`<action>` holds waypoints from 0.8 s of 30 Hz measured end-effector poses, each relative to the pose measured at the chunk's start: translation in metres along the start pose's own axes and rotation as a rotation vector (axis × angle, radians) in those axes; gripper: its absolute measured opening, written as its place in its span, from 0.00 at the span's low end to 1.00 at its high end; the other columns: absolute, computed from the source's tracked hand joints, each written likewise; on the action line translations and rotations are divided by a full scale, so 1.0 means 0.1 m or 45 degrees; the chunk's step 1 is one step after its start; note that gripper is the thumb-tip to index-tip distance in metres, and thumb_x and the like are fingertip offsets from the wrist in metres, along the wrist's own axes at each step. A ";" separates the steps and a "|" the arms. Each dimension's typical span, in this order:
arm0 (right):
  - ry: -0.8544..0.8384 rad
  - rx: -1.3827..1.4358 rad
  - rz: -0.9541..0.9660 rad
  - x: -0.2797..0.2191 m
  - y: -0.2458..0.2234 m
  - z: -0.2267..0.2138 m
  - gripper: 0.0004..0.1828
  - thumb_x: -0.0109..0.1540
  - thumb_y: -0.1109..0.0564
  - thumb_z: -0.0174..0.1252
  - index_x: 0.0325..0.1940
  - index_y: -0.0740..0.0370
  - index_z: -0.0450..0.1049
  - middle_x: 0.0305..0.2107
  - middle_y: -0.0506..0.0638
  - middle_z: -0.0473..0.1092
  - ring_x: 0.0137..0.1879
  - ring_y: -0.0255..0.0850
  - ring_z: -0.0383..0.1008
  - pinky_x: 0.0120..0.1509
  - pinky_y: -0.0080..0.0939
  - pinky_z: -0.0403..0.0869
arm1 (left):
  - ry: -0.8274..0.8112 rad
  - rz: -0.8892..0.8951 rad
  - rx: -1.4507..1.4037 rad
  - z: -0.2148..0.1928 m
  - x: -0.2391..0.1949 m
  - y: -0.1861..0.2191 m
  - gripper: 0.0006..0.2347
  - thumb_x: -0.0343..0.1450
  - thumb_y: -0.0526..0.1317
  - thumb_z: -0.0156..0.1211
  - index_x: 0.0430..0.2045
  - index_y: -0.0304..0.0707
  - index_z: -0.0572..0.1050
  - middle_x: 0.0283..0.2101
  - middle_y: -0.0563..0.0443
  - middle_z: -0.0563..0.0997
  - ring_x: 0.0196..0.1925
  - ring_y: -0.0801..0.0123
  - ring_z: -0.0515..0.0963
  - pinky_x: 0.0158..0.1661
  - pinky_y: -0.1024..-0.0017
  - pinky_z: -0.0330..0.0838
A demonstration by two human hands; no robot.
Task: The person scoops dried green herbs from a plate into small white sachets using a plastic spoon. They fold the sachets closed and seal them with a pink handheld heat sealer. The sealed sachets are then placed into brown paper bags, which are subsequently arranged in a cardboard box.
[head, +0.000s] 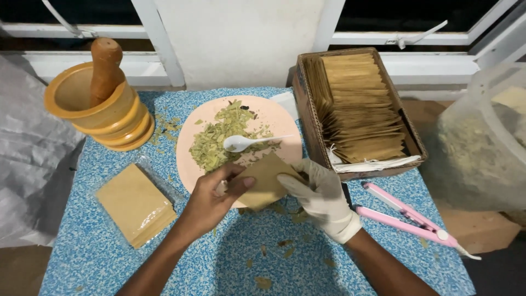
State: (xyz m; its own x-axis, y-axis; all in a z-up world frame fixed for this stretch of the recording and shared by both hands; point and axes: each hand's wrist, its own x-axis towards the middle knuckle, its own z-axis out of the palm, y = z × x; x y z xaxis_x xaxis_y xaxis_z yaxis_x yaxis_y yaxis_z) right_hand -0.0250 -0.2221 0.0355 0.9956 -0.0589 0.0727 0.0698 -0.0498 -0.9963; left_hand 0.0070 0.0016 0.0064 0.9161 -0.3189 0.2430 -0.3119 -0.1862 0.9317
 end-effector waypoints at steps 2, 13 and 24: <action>-0.024 0.069 0.010 -0.03 0.08 -0.11 0.08 0.67 0.64 0.71 0.36 0.70 0.80 0.20 0.51 0.70 0.32 0.28 0.64 0.42 0.30 0.71 | -0.003 0.004 -0.018 -0.02 -0.01 0.03 0.08 0.77 0.38 0.68 0.44 0.31 0.84 0.36 0.35 0.89 0.43 0.56 0.87 0.50 0.48 0.82; -0.084 -0.244 -0.291 0.11 -0.05 -0.47 0.25 0.58 0.54 0.80 0.56 0.66 0.83 0.32 0.58 0.82 0.34 0.41 0.82 0.39 0.41 0.81 | 0.046 0.096 -0.013 0.01 0.03 0.13 0.07 0.79 0.33 0.60 0.41 0.34 0.86 0.36 0.40 0.91 0.44 0.62 0.87 0.51 0.49 0.82; -0.597 -1.264 -0.710 0.45 -1.01 -1.06 0.13 0.67 0.46 0.65 0.53 0.48 0.84 0.37 0.46 0.79 0.42 0.44 0.77 0.45 0.44 0.76 | -0.127 0.781 0.358 0.50 0.55 0.80 0.06 0.82 0.34 0.56 0.45 0.30 0.79 0.35 0.44 0.83 0.32 0.56 0.79 0.37 0.58 0.71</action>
State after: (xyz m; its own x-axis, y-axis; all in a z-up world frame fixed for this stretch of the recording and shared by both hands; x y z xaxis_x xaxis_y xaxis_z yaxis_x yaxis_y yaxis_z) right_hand 0.0058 -0.3253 0.1445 0.7849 0.5670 0.2499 0.6191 -0.7017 -0.3526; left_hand 0.0200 -0.0775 0.0803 0.5294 -0.5256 0.6659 -0.8332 -0.1744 0.5248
